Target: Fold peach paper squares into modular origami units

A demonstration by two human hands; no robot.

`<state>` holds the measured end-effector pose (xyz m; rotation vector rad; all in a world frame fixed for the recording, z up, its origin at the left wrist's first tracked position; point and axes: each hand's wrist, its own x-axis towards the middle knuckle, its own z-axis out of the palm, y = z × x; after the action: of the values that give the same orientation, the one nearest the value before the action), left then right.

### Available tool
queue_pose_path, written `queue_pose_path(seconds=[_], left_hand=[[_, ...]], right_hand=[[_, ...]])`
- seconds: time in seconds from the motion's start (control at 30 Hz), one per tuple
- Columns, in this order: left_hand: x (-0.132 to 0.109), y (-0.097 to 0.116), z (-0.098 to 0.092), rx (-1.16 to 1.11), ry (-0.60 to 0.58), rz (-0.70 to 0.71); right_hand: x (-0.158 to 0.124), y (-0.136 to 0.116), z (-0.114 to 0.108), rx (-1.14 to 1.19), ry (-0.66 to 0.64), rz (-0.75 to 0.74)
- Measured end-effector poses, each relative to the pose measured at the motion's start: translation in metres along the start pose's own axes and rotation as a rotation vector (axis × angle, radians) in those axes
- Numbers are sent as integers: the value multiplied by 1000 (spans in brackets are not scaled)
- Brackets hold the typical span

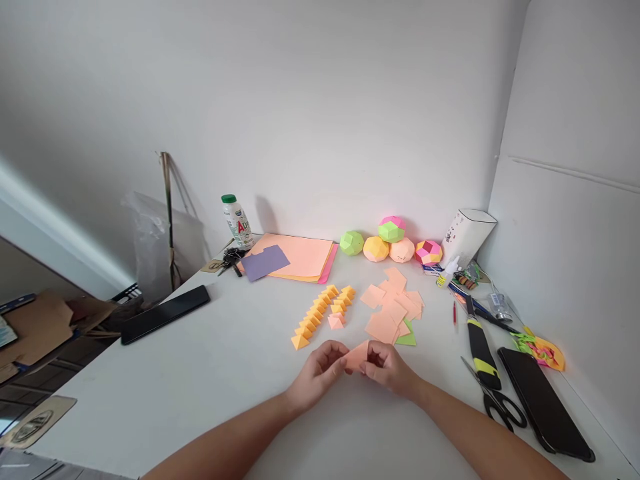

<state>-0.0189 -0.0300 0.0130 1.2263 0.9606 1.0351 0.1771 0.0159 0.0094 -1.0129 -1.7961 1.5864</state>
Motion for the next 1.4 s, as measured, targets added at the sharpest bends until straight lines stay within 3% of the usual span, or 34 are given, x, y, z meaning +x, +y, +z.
queue_pose_path(seconds=[0.17,0.37,0.57,0.73,0.9,1.2,1.4], left_hand=[[1,-2,2,92,-46,-27],[4,-3,4,40,-26,-35],[4,-4,5,8,-84,81],[1,2,4,125,-171,141],[0,6,3,136,-184,107],[4,6,-9,-17,-216,28],[4,11,-6,-143,-285,-34]], right_hand=[[-1,0,1,-56,-73,-10],[1,0,-1,-41,-22,-22],[1,-2,2,-67,-17,-26],[1,-2,4,-94,-15,-31],[1,-2,4,-105,-22,-28],[0,-2,4,-63,-26,-14],[1,0,2,-93,-37,-15]])
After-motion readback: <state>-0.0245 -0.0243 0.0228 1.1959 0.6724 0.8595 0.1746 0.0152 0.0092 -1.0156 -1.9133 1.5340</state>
